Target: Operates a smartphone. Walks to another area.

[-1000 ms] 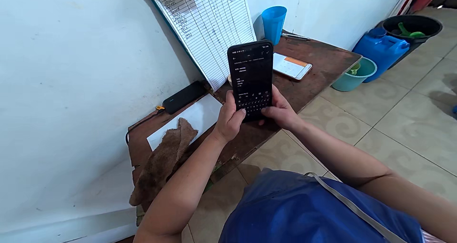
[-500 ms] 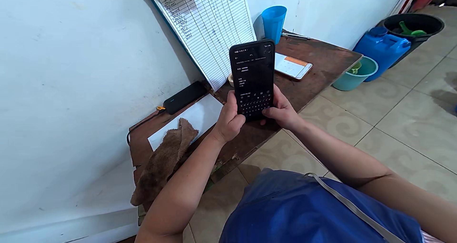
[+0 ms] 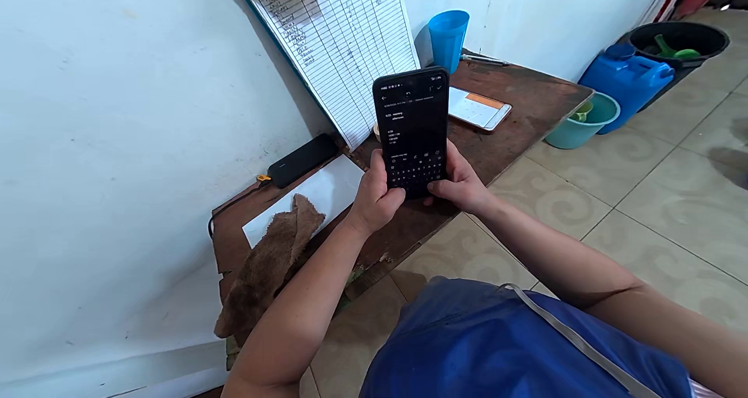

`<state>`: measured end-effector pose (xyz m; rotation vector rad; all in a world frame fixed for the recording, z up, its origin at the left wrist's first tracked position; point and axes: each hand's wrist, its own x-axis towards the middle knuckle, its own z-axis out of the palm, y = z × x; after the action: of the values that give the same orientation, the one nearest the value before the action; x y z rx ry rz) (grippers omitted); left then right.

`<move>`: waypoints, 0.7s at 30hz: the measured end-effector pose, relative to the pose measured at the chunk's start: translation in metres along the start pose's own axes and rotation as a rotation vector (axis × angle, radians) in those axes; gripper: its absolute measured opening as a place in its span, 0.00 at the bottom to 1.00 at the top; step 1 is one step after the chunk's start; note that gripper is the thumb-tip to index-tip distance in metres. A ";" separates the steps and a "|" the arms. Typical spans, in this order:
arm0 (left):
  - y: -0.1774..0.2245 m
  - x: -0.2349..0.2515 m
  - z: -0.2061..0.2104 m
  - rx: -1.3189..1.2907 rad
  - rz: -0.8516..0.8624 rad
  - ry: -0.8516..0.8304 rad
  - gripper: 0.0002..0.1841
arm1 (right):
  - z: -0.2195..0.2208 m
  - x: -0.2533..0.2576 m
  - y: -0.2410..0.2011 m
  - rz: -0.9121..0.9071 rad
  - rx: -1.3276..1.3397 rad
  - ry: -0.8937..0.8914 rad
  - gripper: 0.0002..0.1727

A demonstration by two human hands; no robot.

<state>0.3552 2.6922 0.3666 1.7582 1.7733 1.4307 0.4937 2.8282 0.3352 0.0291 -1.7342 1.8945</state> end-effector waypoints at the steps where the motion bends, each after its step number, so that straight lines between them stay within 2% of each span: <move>1: 0.000 0.000 0.000 0.006 -0.002 0.007 0.36 | 0.000 0.000 0.000 0.007 0.001 -0.002 0.36; 6: -0.001 0.000 0.000 -0.030 0.000 0.051 0.31 | 0.001 -0.001 -0.002 0.029 -0.005 -0.006 0.37; 14: 0.004 0.001 0.004 0.009 -0.098 0.105 0.23 | 0.001 -0.001 -0.002 0.021 -0.015 -0.021 0.36; 21: 0.003 0.001 0.002 -0.033 -0.065 0.077 0.26 | -0.004 0.002 0.006 -0.015 0.035 -0.041 0.30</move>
<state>0.3583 2.6937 0.3681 1.6345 1.8162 1.5114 0.4912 2.8327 0.3294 0.0942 -1.7232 1.9255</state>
